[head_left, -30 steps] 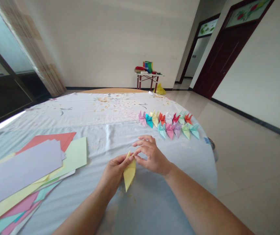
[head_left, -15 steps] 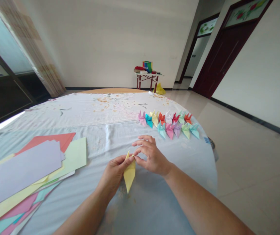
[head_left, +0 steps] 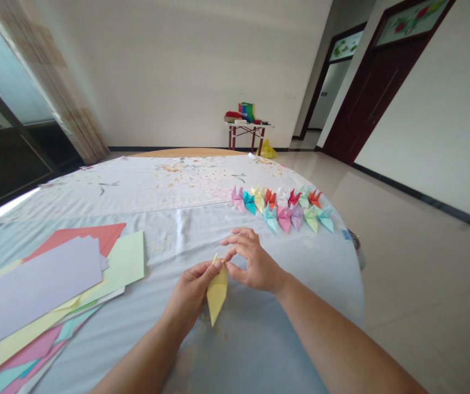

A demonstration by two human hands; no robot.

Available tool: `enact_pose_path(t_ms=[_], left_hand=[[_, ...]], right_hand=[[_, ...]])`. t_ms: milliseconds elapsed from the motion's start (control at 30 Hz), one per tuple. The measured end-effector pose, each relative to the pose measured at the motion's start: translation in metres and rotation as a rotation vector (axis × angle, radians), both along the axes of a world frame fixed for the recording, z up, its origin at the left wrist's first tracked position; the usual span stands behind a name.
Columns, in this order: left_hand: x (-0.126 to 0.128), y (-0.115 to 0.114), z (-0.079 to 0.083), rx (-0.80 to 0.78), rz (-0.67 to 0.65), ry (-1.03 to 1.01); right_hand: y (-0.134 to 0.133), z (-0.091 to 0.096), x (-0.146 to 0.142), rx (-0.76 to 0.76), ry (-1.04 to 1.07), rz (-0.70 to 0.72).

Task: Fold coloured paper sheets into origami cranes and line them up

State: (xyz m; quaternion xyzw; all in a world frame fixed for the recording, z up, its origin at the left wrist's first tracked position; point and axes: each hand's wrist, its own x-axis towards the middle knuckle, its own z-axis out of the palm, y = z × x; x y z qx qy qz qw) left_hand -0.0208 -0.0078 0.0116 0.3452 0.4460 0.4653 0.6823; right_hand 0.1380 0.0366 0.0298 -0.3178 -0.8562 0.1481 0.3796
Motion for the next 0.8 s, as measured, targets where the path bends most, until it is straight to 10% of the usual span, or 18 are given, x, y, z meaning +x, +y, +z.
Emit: enact_pose_path(t_ms=[800], left_hand=[[0.0023,-0.0011,-0.0035,0.004,0.076,0.105]], right_hand=[[-0.0002,0.0,-0.0002,-0.006,-0.051,0.017]])
